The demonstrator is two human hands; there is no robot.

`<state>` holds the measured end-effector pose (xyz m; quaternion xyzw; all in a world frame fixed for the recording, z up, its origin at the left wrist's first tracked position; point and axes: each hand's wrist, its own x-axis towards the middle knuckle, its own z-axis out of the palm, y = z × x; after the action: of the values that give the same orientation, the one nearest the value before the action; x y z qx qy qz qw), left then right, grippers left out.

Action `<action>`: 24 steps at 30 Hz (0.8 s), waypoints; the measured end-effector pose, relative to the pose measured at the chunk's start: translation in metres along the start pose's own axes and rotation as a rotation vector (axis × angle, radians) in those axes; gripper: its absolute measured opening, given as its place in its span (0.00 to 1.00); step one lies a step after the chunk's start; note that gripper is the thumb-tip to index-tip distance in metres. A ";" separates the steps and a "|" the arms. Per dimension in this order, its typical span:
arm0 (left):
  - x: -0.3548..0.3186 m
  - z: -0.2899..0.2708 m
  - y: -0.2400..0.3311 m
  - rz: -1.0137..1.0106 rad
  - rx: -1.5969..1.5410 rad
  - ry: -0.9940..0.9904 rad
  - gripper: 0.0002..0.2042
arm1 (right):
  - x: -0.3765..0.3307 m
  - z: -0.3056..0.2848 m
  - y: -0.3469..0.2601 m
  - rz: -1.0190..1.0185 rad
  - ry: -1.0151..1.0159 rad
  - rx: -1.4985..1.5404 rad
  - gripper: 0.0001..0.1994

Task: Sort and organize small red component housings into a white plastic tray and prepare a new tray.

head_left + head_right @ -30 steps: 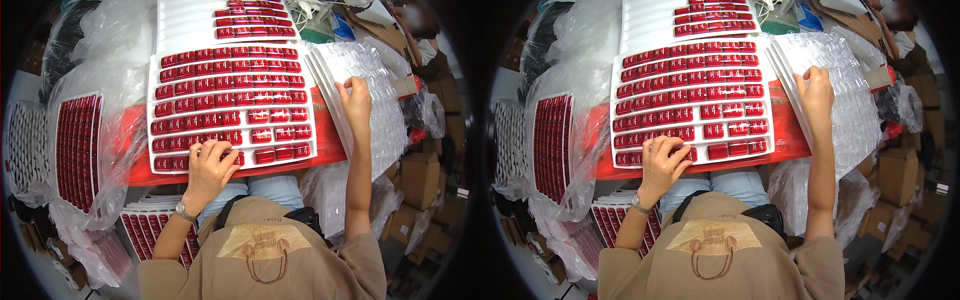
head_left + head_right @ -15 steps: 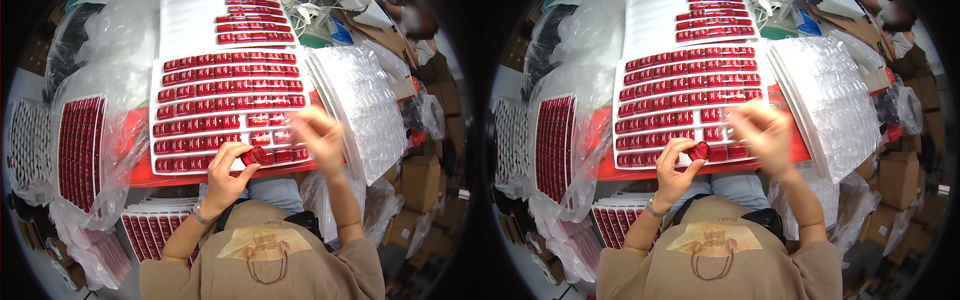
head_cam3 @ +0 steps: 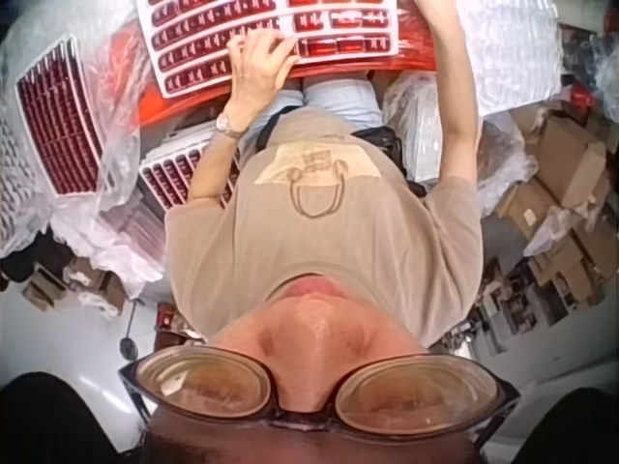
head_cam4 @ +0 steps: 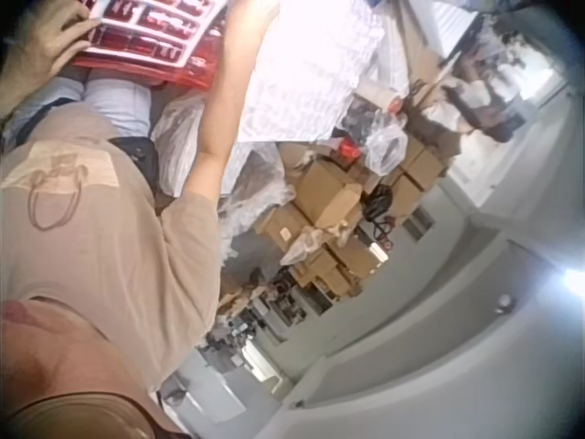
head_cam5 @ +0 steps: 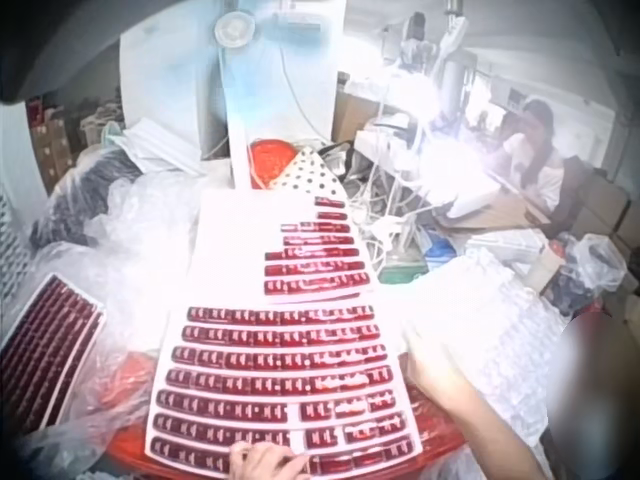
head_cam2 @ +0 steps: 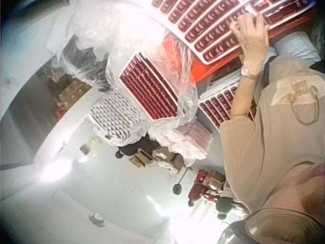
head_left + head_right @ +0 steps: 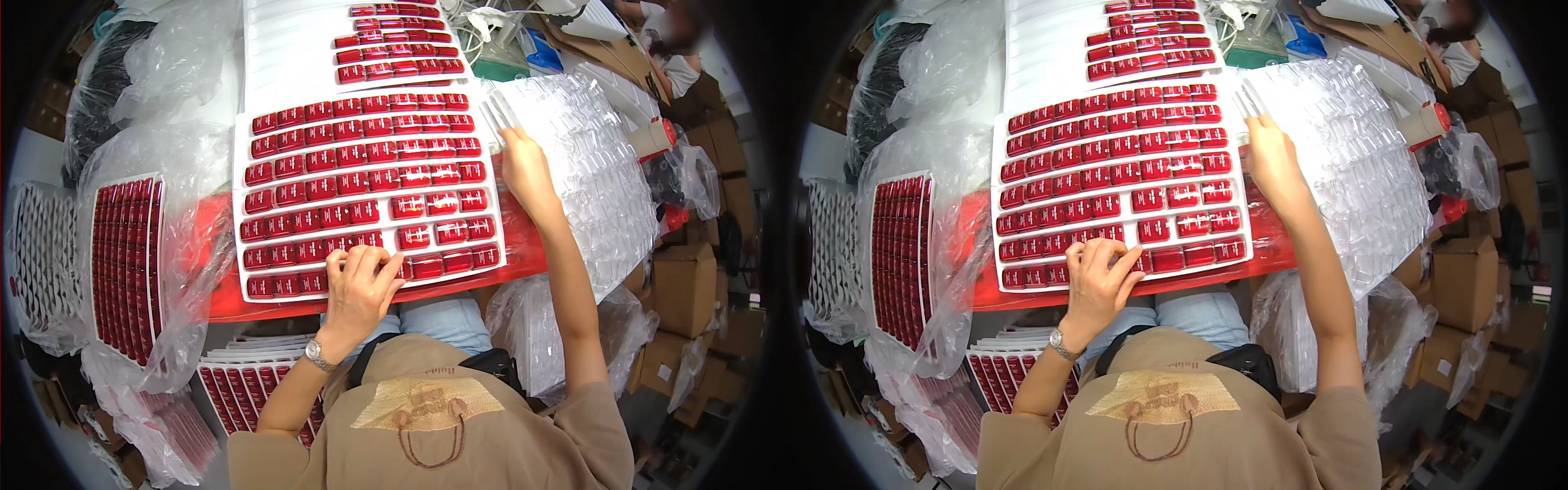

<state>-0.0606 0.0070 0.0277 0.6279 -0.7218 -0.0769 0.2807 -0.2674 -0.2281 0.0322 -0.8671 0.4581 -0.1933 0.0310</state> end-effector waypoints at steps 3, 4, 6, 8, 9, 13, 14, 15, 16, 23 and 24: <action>0.001 -0.012 -0.012 -0.060 -0.059 0.098 0.18 | 0.023 0.035 0.009 -0.122 -0.071 -0.006 0.08; 0.002 -0.016 -0.018 -0.086 -0.020 0.128 0.18 | 0.028 0.037 0.012 -0.084 -0.119 -0.094 0.05; 0.008 -0.022 -0.026 -0.118 0.049 0.125 0.18 | 0.029 0.033 0.019 -0.121 -0.133 -0.083 0.04; 0.013 -0.021 -0.031 -0.109 0.071 0.063 0.18 | 0.028 0.032 0.020 -0.152 -0.101 -0.051 0.03; 0.015 -0.021 -0.033 -0.094 0.038 0.033 0.18 | 0.026 0.033 0.021 -0.153 -0.100 -0.053 0.03; 0.014 -0.023 -0.040 -0.012 0.056 -0.032 0.17 | 0.014 0.021 0.009 -0.097 0.057 -0.017 0.03; 0.014 -0.023 -0.039 -0.046 -0.018 0.040 0.17 | 0.005 0.010 -0.002 -0.072 0.222 0.017 0.03; 0.013 -0.021 -0.038 -0.074 -0.095 0.110 0.17 | -0.008 -0.012 -0.023 0.158 0.173 0.322 0.04; 0.010 -0.028 -0.035 -0.104 -0.153 0.106 0.18 | -0.019 -0.030 -0.050 0.379 0.105 0.644 0.05; 0.005 -0.017 -0.003 -0.028 -0.567 0.197 0.17 | -0.082 -0.043 -0.115 0.666 -0.738 1.593 0.11; 0.004 -0.013 -0.003 -0.015 -0.604 0.166 0.17 | -0.087 -0.037 -0.115 0.650 -0.724 1.584 0.15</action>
<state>-0.0520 0.0055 0.0386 0.5256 -0.6362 -0.2383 0.5121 -0.2348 -0.0867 0.0658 -0.4295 0.3751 -0.1492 0.8078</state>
